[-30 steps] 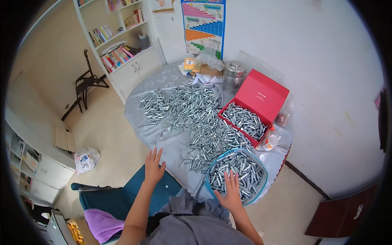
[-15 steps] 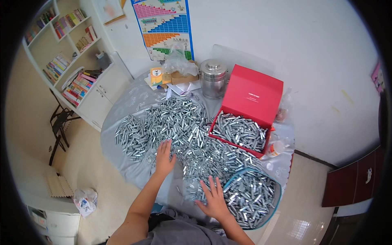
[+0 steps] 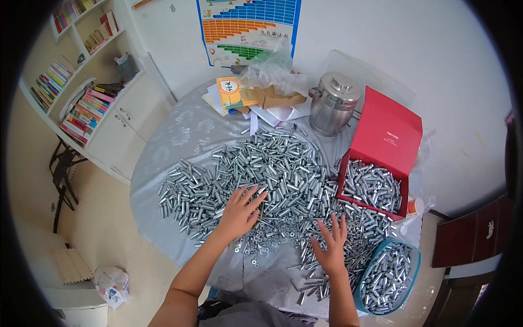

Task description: The person repeatedly picks up bolts and washers from a large pile on a table, threads the washers onto the bolts by hand, and places the assembled fasteners into a blue container. The process is continuous and repetitive throughout the clip.

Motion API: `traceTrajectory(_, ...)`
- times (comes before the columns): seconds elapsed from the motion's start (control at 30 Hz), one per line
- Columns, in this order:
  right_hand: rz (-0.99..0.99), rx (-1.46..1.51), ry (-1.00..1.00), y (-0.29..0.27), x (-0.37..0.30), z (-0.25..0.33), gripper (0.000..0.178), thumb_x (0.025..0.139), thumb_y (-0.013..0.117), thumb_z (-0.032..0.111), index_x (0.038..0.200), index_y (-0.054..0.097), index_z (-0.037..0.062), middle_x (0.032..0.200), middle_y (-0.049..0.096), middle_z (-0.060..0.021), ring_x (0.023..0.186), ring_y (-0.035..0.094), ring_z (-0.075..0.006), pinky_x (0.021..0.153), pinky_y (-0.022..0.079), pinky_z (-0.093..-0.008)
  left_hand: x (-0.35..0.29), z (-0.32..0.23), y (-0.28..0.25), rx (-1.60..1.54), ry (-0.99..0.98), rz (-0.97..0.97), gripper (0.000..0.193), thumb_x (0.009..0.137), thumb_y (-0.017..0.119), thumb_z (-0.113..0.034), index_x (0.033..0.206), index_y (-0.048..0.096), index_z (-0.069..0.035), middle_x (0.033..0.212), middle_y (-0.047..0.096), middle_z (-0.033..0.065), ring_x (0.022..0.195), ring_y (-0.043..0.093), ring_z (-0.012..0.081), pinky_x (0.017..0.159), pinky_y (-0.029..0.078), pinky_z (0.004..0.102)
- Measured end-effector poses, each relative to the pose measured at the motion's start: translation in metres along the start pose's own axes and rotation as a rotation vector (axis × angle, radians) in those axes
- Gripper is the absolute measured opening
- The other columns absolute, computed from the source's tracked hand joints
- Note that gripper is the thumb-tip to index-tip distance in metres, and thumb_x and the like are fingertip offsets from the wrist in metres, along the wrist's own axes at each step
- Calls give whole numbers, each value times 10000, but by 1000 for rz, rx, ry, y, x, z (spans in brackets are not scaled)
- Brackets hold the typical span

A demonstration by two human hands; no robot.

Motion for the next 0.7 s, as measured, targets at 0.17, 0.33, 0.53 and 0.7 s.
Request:
traceTrajectory(0.17, -90, -68, -9, 16, 2, 8, 515, 688, 695, 112, 1176, 565, 211, 1404, 285, -138, 1290, 195, -423, 1018, 193, -525, -2, 5, 19, -92, 92, -155, 434, 784, 557, -108, 1213, 511, -158, 1236, 487, 107, 1135, 445, 332, 963, 343, 454)
traceTrajectory(0.33, -198, -67, -94, 17, -19, 12, 419, 693, 684, 88, 1085, 635, 226, 1417, 249, -159, 1283, 205, -430, 1021, 223, -488, -21, 7, 22, -155, 223, -199, 447, 775, 543, -83, 1217, 512, -146, 1237, 493, 109, 1155, 435, 329, 956, 363, 424)
traceTrajectory(0.53, -332, -132, 69, 14, -69, -3, 423, 707, 682, 114, 1109, 620, 228, 1416, 251, -160, 1282, 206, -429, 1021, 214, -494, -43, -3, 33, -163, 215, -231, 426, 781, 567, -113, 1205, 524, -115, 1266, 475, 99, 1187, 409, 313, 991, 324, 401)
traceTrajectory(0.7, -406, -143, 89, 19, -82, -19, 367, 741, 669, 180, 1096, 623, 261, 1398, 290, -149, 1267, 238, -425, 1015, 233, -487, -58, -20, 40, -206, 318, -255, 383, 782, 582, -131, 1163, 555, -106, 1240, 497, 95, 1169, 428, 304, 983, 328, 399)
Point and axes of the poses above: each hand's wrist, its own x-axis towards the middle knuckle, its own y-axis out of the palm, z = x × y, the point moved 3 cm from there along x, towards the middle knuckle
